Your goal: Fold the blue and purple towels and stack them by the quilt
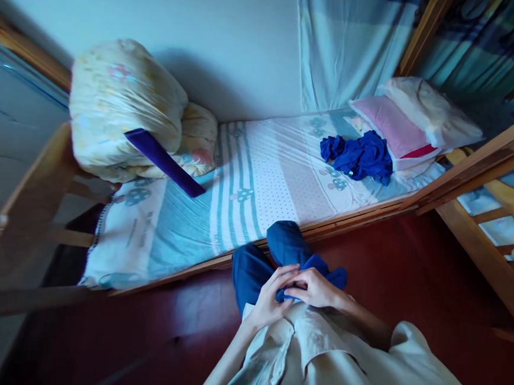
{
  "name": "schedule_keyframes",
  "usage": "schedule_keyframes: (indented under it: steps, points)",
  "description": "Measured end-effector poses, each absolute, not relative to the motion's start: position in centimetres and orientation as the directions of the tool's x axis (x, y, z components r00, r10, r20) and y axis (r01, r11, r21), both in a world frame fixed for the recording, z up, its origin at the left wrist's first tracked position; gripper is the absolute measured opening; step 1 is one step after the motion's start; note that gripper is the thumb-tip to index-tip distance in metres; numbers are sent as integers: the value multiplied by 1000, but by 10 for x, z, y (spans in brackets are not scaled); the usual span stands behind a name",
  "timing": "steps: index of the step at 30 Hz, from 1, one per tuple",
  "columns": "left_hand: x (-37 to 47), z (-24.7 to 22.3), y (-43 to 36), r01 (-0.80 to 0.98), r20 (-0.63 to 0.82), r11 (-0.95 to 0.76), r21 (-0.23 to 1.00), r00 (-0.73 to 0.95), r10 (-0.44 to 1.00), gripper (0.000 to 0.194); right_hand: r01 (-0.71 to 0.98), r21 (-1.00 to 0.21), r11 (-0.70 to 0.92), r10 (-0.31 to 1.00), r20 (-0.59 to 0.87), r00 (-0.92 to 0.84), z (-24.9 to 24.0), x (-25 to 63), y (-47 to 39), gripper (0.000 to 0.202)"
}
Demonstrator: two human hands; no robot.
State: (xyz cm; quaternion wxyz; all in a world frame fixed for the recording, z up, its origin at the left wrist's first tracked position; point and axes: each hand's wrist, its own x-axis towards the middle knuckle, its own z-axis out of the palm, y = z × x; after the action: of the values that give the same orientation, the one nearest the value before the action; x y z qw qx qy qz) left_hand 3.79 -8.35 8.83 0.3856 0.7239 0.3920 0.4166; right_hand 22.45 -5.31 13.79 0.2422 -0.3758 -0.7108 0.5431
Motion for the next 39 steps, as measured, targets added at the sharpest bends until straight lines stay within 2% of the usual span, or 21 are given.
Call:
schedule_keyframes:
  steps: [3, 6, 9, 11, 14, 16, 19, 23, 28, 31, 34, 39]
  points:
    - [32, 91, -79, 181, 247, -337, 924, 391, 887, 46, 322, -938, 131, 797, -94, -596, 165, 221, -50, 32]
    - [37, 95, -76, 153, 187, -315, 937, 541, 820, 51, 349, -930, 114, 826, -106, -554, 188, 227, -61, 35]
    - [47, 105, -70, 97, 254, -430, 897, 683, 684, 42, 315, -945, 90, 873, -77, -481, 212, 242, -82, 34]
    - [49, 116, -61, 55, 328, -535, 843, 736, 592, 46, 207, -975, 86, 896, -15, -444, 230, 256, -95, 38]
    - [30, 138, -41, 69, 402, -618, 783, 702, 588, 48, 29, -993, 118, 900, 95, -425, 256, 279, -103, 43]
    - [6, 155, -32, 141, 398, -593, 793, 617, 679, 47, 37, -989, 143, 891, 112, -440, 269, 293, -100, 35]
    - [-28, 174, -39, 204, 292, -490, 847, 592, 751, 53, 148, -974, 170, 865, 75, -496, 278, 309, -89, 23]
    - [-31, 174, -81, 271, 96, -339, 901, 637, 765, 55, 225, -948, 226, 826, 64, -560, 274, 320, -78, 20]
    - [9, 156, -122, 364, -57, -209, 908, 601, 797, 42, 340, -888, 309, 830, 77, -553, 265, 330, -68, 13]
    - [24, 149, -128, 450, -114, -159, 879, 522, 845, 32, 369, -828, 422, 826, 184, -532, 260, 334, -56, 13]
    - [32, 143, -124, 542, -147, -168, 824, 490, 859, 23, 373, -733, 569, 796, 379, -472, 256, 334, -42, 19]
    - [48, 119, -101, 654, -162, -200, 730, 449, 879, 24, 430, -460, 777, 612, 712, -344, 249, 335, -32, 29]
